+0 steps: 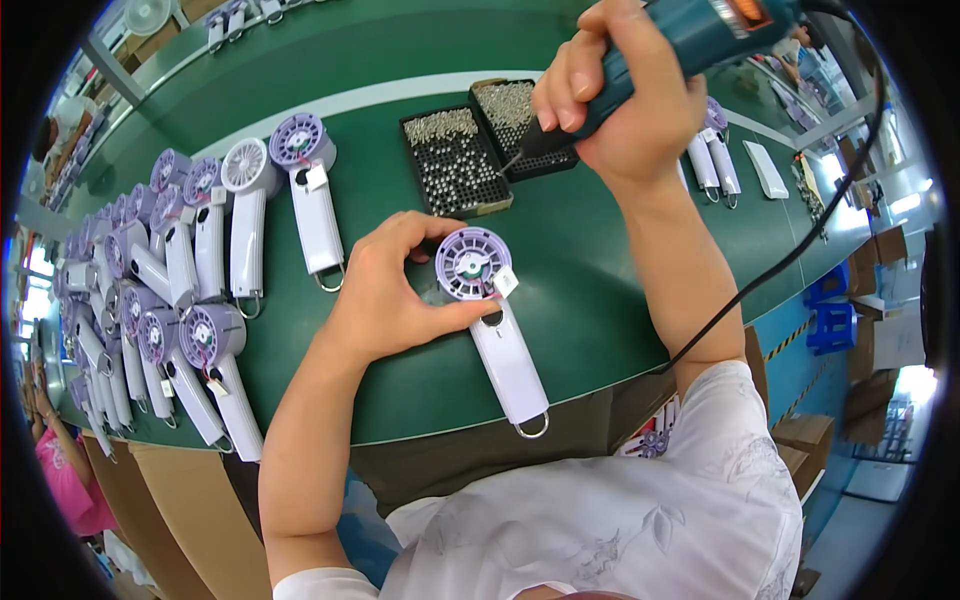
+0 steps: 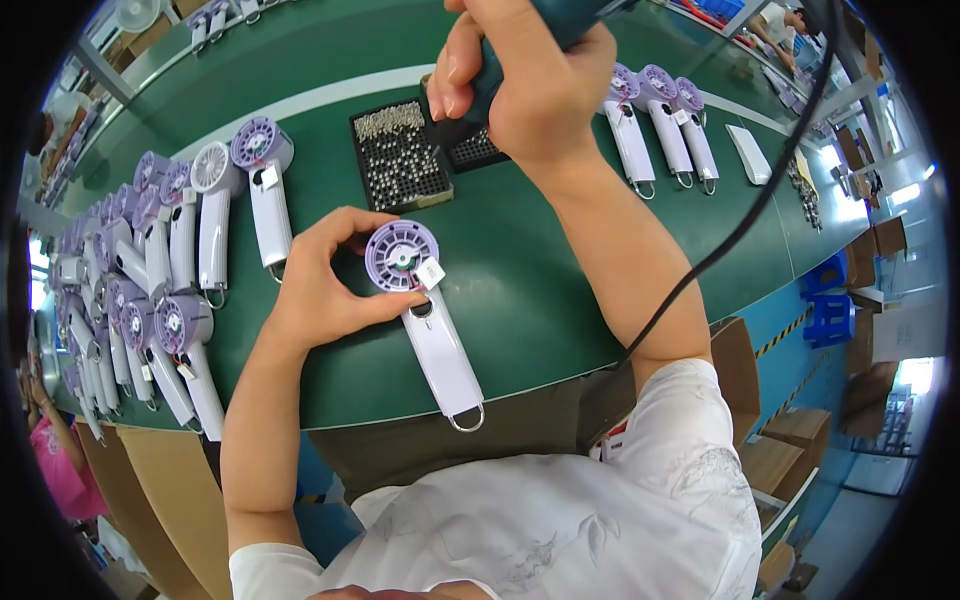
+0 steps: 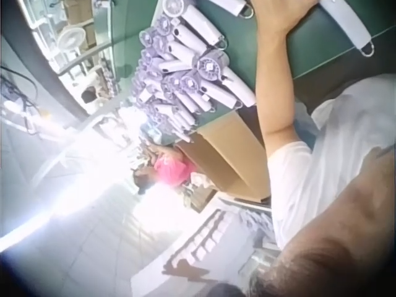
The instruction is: The person assembles handheld fans by positioning components, picking screws from trays, and fastening the fan casings using an electric screwdriver before setting the assembled fans on the conveyor table.
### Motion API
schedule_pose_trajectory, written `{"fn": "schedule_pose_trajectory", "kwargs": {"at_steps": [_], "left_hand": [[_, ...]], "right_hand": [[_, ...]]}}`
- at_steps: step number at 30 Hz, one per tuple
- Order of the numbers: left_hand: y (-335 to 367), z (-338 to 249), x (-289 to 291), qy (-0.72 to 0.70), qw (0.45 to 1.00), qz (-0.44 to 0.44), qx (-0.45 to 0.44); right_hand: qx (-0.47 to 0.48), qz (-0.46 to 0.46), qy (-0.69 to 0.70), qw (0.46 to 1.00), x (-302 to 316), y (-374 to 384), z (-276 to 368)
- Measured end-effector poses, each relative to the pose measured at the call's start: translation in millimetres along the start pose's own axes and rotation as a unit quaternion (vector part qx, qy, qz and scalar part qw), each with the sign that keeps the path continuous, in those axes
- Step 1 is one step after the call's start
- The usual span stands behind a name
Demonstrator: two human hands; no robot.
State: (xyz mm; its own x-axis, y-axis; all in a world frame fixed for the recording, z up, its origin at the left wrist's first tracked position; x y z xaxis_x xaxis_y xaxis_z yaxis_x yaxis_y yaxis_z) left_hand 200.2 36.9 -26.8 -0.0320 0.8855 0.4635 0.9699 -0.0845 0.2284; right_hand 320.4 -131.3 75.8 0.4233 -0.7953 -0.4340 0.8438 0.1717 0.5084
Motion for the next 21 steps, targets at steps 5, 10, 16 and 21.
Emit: {"fn": "schedule_pose_trajectory", "kwargs": {"at_steps": [5, 10, 16, 21], "left_hand": [[-1.0, 1.8, 2.1, 0.004, 1.000, 0.003, 0.010], [-0.8, 1.4, -0.4, -0.017, 1.000, 0.003, 0.015], [-1.5, 2.6, 0.6, -0.011, 1.000, -0.002, 0.012], [-2.6, 4.3, 0.5, -0.016, 1.000, -0.003, 0.014]], "right_hand": [[-0.059, 0.024, 0.044, 0.997, -31.6, -28.1, 6.6], [-0.093, 0.011, 0.060, 0.994, -45.0, -43.5, 6.2], [-0.106, 0.033, 0.050, 0.993, -42.2, -42.6, -1.7], [-0.086, 0.047, 0.026, 0.995, -41.9, -43.5, -8.3]]}}
Point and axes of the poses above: each hand's wrist, its own y-axis towards the middle knuckle, its own x-axis out of the back of the hand, z = x × y, the point moved 4 cm from there along y, towards the middle knuckle, and after that the axes turned 4 degrees about x, right-handed, at the moved point
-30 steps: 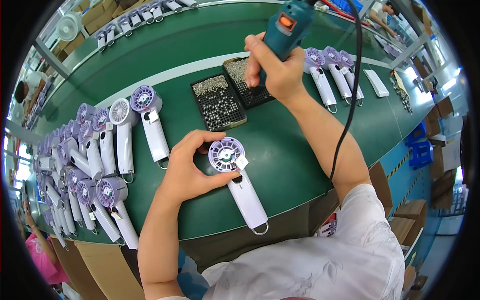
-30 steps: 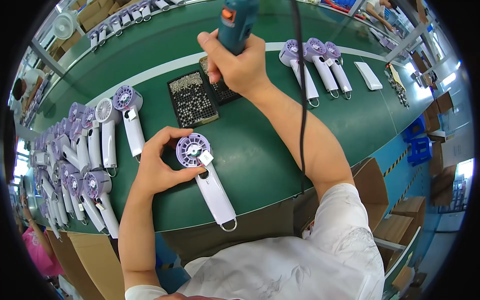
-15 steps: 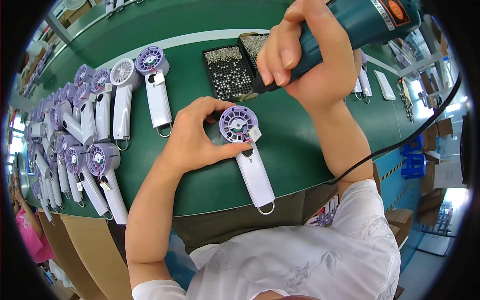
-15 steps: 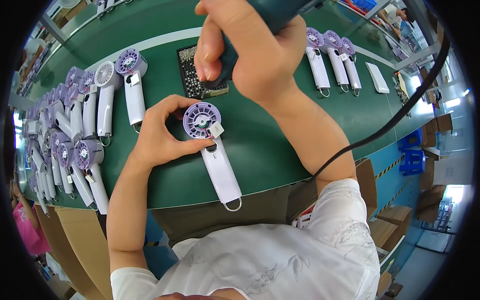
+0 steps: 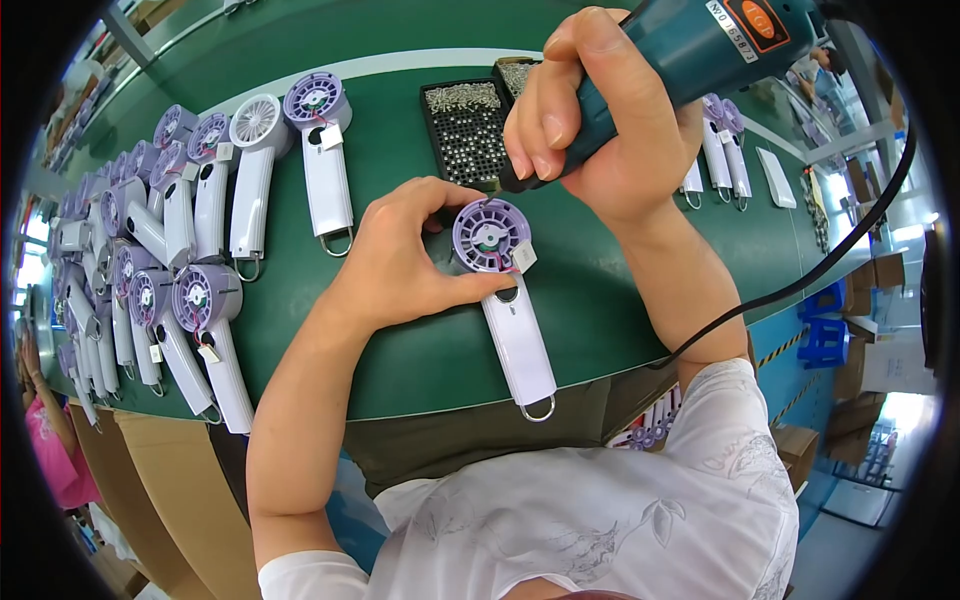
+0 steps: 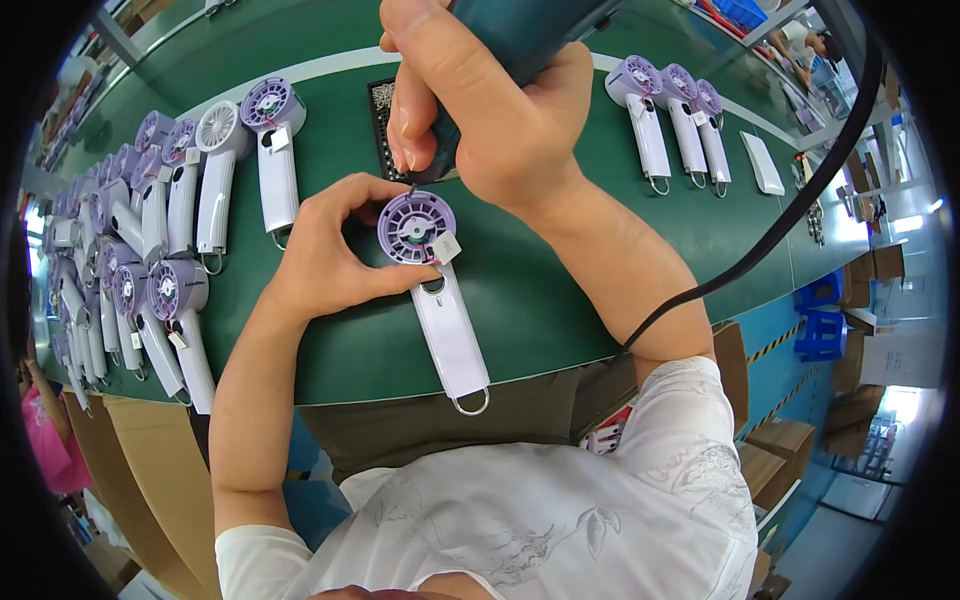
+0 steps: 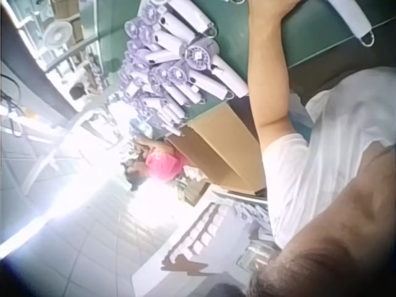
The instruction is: The person assembles handheld fans by positioning components, picking screws from trays, and fastening the fan casings using an electric screwdriver before setting the assembled fans on the conveyor table.
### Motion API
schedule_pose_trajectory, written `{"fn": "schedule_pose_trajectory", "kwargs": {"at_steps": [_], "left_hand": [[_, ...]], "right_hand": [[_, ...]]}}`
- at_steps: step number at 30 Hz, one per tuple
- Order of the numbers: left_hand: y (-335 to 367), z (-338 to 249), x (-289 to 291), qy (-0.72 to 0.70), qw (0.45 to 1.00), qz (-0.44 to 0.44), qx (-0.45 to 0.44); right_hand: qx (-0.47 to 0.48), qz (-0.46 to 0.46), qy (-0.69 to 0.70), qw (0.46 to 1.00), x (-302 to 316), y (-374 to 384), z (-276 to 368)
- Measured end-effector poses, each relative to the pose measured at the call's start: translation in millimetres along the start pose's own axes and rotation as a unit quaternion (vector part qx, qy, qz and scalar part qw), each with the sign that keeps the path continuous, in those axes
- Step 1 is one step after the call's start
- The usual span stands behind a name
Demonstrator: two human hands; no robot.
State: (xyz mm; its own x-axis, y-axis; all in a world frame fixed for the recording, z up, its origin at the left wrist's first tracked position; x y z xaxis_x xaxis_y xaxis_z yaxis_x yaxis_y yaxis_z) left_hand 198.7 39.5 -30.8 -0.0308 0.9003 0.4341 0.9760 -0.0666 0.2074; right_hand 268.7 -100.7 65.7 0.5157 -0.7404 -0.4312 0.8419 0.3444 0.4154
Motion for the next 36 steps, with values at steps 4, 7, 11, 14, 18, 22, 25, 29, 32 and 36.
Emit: {"fn": "schedule_pose_trajectory", "kwargs": {"at_steps": [4, 7, 11, 14, 18, 22, 25, 29, 32, 36], "left_hand": [[0.8, 0.3, 0.5, 0.022, 1.000, 0.012, 0.004], [1.5, -1.0, 0.0, 0.020, 1.000, 0.012, 0.000], [0.8, 2.0, 0.2, 0.003, 1.000, 0.004, -0.006], [0.8, 1.6, 1.2, -0.003, 1.000, 0.007, -0.004], [1.3, 5.5, -1.1, -0.011, 1.000, 0.009, -0.006], [0.5, 12.6, -1.7, -0.014, 1.000, -0.003, -0.015], [1.7, 11.4, -1.9, -0.013, 1.000, 0.009, 0.010], [2.2, 10.4, -2.0, -0.015, 1.000, 0.007, 0.015], [1.9, 10.0, -1.8, -0.016, 1.000, 0.010, 0.019], [1.4, 9.5, -0.9, -0.018, 0.999, 0.015, 0.028]], "right_hand": [[0.001, 0.000, -0.015, 1.000, 5.1, 1.1, -5.7], [0.095, 0.127, -0.046, 0.986, 12.7, 7.6, -8.9], [0.089, 0.116, -0.051, 0.988, 4.5, 2.9, -13.6], [0.107, 0.124, -0.104, 0.981, 2.2, 0.9, -13.1], [0.102, 0.154, -0.161, 0.969, -7.6, 2.1, -16.2], [0.110, 0.157, -0.217, 0.957, -10.8, 7.0, -26.0], [0.089, 0.157, -0.193, 0.965, -8.6, 8.8, -28.3], [0.077, 0.144, -0.158, 0.974, -7.6, 8.4, -24.9], [0.059, 0.135, -0.138, 0.979, -6.3, 8.5, -26.7], [0.049, 0.154, -0.134, 0.978, -7.2, 8.7, -24.9]]}}
Point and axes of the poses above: each hand's wrist, its own y-axis towards the middle knuckle, its own x-axis out of the back of the hand, z = x × y, the point moved 4 cm from there along y, towards the middle knuckle, and after that the axes turned 4 degrees about x, right-handed, at the moved point
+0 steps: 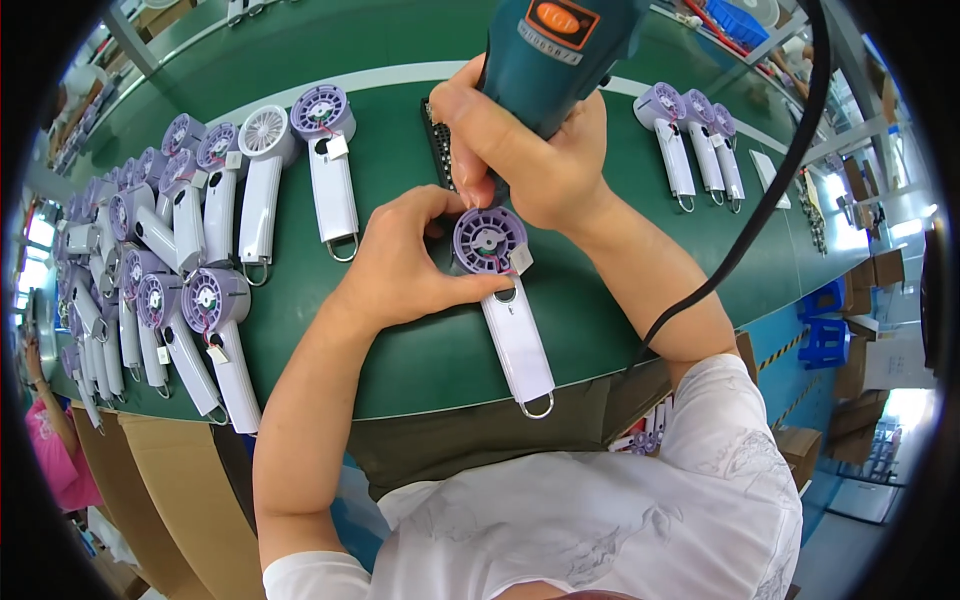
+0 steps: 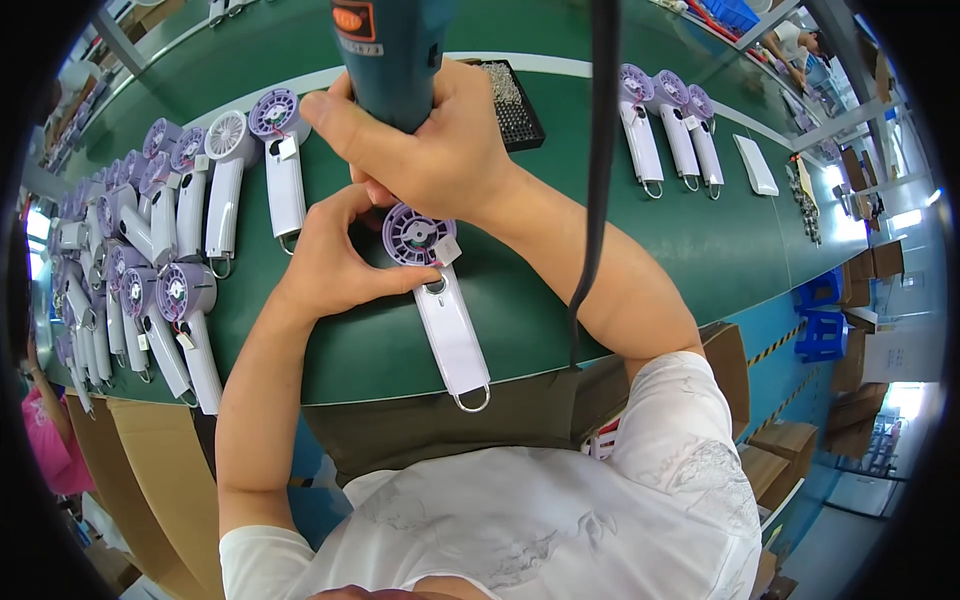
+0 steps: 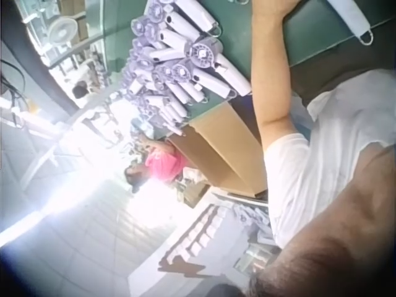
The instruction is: The person assembles handheld fans by positioning components, picking screws from trays, and fastening the fan casings using an electric screwdriver before setting the assembled fans on the conveyor table.
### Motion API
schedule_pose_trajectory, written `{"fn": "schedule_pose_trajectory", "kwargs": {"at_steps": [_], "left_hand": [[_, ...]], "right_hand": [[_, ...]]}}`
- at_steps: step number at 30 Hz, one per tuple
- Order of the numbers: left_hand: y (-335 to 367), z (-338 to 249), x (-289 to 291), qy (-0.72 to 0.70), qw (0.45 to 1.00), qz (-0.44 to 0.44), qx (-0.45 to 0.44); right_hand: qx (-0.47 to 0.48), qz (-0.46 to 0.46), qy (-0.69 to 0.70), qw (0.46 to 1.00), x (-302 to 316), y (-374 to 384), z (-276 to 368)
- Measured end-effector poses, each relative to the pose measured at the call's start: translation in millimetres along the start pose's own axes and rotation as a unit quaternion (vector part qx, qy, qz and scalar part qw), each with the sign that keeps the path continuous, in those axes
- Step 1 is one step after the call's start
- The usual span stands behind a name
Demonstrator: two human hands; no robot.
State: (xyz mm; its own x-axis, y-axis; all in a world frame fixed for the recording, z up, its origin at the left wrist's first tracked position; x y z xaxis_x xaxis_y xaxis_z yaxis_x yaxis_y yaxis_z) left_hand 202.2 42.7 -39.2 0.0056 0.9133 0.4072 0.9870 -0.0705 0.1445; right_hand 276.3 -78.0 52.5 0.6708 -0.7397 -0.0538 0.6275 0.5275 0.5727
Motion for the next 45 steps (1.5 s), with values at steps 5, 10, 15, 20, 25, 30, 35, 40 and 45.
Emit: {"fn": "schedule_pose_trajectory", "kwargs": {"at_steps": [5, 10, 15, 20, 25, 30, 35, 40, 45], "left_hand": [[0.5, -9.6, 0.2, 0.013, 1.000, -0.006, -0.019], [0.8, -10.1, 0.5, 0.025, 1.000, 0.004, 0.000], [1.3, -11.3, 0.1, 0.038, 0.999, -0.004, -0.015], [1.2, -11.4, 0.0, 0.041, 0.999, -0.001, -0.016], [0.2, -11.3, 0.3, 0.029, 0.999, 0.003, -0.014], [0.6, -9.8, 0.4, 0.024, 0.999, -0.001, -0.024], [0.7, -11.2, 0.5, 0.024, 0.999, 0.001, -0.025], [-0.5, -10.9, 2.0, 0.025, 0.999, -0.005, -0.022], [1.3, -11.6, -0.8, 0.031, 0.999, 0.002, -0.019]], "right_hand": [[0.071, -0.013, 0.067, 0.995, 25.5, 7.7, 22.2], [0.028, -0.190, 0.069, 0.979, 33.6, 9.2, 4.8], [0.013, -0.197, 0.039, 0.980, 38.8, 9.2, -20.7], [0.000, -0.202, 0.042, 0.979, 38.0, 7.4, -28.3], [-0.002, -0.200, 0.027, 0.979, 35.7, 6.0, -32.0], [-0.002, -0.209, 0.024, 0.978, 35.2, 5.6, -33.4], [0.065, -0.139, -0.018, 0.988, 41.6, 8.6, -38.6], [-0.008, -0.118, -0.075, 0.990, 28.8, 14.2, -38.2], [-0.009, -0.115, -0.087, 0.989, 27.1, 14.0, -36.8]]}}
Point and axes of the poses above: each hand's wrist, its own y-axis towards the middle knuckle, its own x-axis out of the back of the hand, z = x × y, the point moved 4 cm from there along y, towards the middle knuckle, and after that the axes turned 4 degrees about x, right-handed, at the moved point
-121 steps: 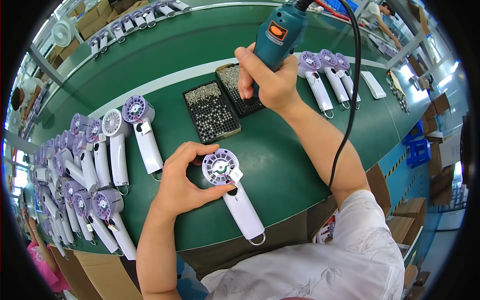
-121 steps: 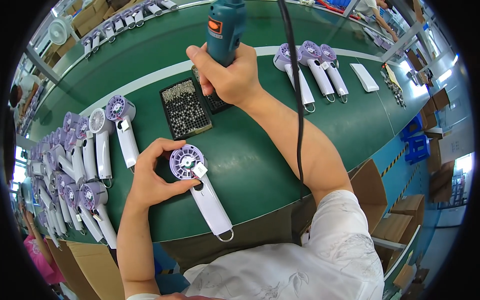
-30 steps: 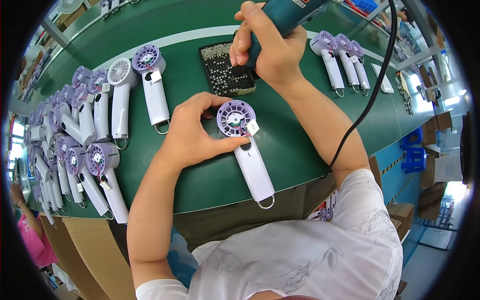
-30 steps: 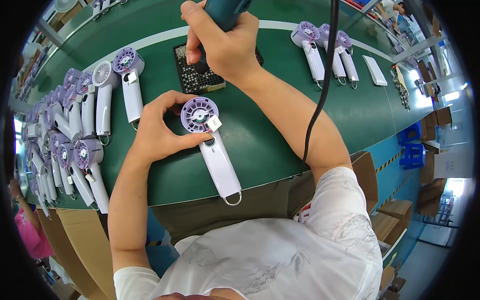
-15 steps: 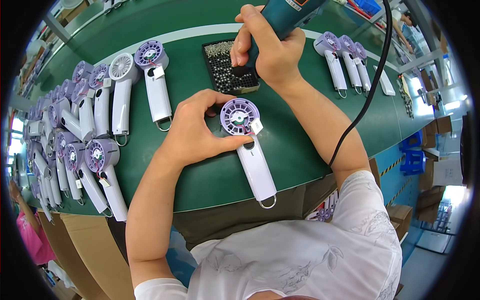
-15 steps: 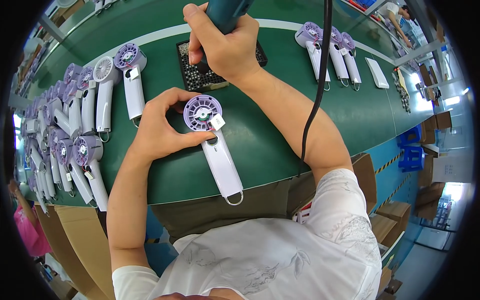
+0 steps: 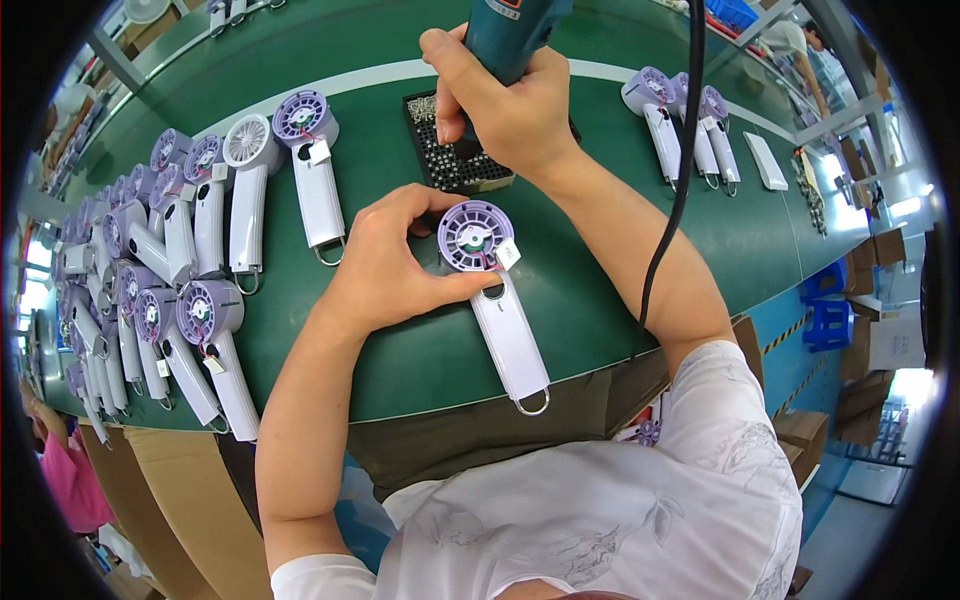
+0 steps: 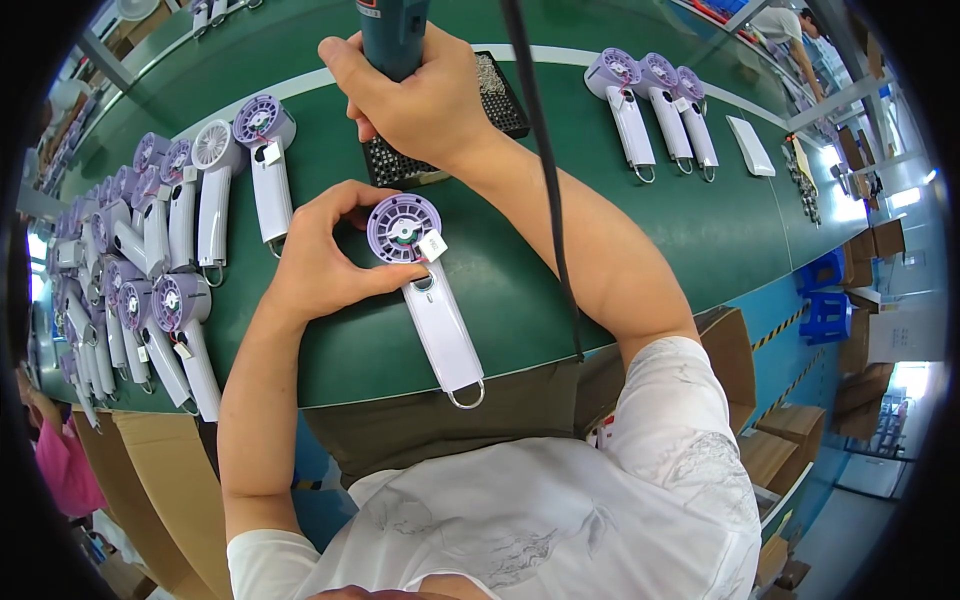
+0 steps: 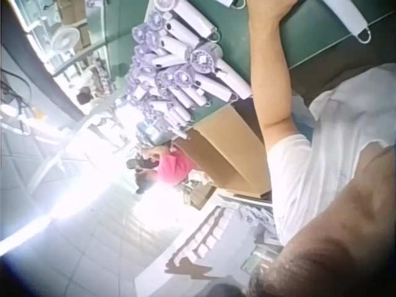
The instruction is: The person assembles handheld fans by positioning components, picking screws from trays, and fastening the fan casings using an electric screwdriver before setting the assembled fans on the conveyor table.
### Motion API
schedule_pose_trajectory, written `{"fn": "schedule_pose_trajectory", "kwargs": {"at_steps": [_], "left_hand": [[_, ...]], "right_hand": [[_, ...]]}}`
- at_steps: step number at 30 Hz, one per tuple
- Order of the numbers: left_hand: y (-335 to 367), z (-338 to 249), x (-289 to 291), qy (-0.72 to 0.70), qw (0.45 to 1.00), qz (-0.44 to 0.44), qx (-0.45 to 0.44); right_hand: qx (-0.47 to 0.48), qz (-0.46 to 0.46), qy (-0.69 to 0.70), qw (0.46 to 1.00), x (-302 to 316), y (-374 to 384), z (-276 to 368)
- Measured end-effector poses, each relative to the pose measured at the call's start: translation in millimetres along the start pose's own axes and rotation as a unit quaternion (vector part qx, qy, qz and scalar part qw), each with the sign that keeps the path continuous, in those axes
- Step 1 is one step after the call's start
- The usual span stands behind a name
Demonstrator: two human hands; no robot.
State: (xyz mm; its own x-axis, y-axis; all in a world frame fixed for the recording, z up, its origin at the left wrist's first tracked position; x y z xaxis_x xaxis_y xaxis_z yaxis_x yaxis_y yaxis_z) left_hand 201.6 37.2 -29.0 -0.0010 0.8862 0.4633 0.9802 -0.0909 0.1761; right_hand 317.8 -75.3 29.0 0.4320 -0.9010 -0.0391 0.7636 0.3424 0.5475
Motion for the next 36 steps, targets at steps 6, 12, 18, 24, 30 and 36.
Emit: {"fn": "schedule_pose_trajectory", "kwargs": {"at_steps": [6, 12, 18, 24, 30, 36], "left_hand": [[-2.3, -2.2, 1.7, -0.009, 1.000, 0.000, 0.002], [-7.1, -7.7, 0.7, -0.018, 0.995, -0.016, -0.092], [-8.6, -8.3, -4.0, 0.004, 0.994, 0.005, -0.107], [-10.1, -1.1, -8.2, -0.125, 0.991, 0.044, -0.025], [-10.3, -1.2, -7.5, -0.109, 0.992, 0.048, -0.032], [-10.8, -1.5, -6.9, -0.118, 0.991, 0.048, -0.032]], "right_hand": [[0.020, -0.041, 0.076, 0.996, 17.5, -1.3, 21.4], [-0.056, 0.005, 0.269, 0.961, 33.8, -11.8, 67.3], [0.179, 0.398, 0.375, 0.818, 44.4, 8.7, 48.4], [-0.128, 0.036, 0.302, 0.944, 31.4, -26.9, 78.3], [-0.162, 0.034, 0.223, 0.961, 32.8, -27.7, 76.5], [-0.172, 0.040, 0.185, 0.967, 29.6, -28.2, 74.7]]}}
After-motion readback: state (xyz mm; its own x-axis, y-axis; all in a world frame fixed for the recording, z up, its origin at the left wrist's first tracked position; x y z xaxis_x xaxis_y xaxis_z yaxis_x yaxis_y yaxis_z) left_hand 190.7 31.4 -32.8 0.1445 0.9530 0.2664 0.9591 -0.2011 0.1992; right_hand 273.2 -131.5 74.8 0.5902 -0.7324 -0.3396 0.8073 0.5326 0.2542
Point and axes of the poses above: each hand's wrist, its own y-axis towards the middle knuckle, its own x-axis out of the back of the hand, z = x × y, the point moved 4 cm from there along y, towards the middle knuckle, and after that the axes turned 4 degrees about x, right-handed, at the moved point
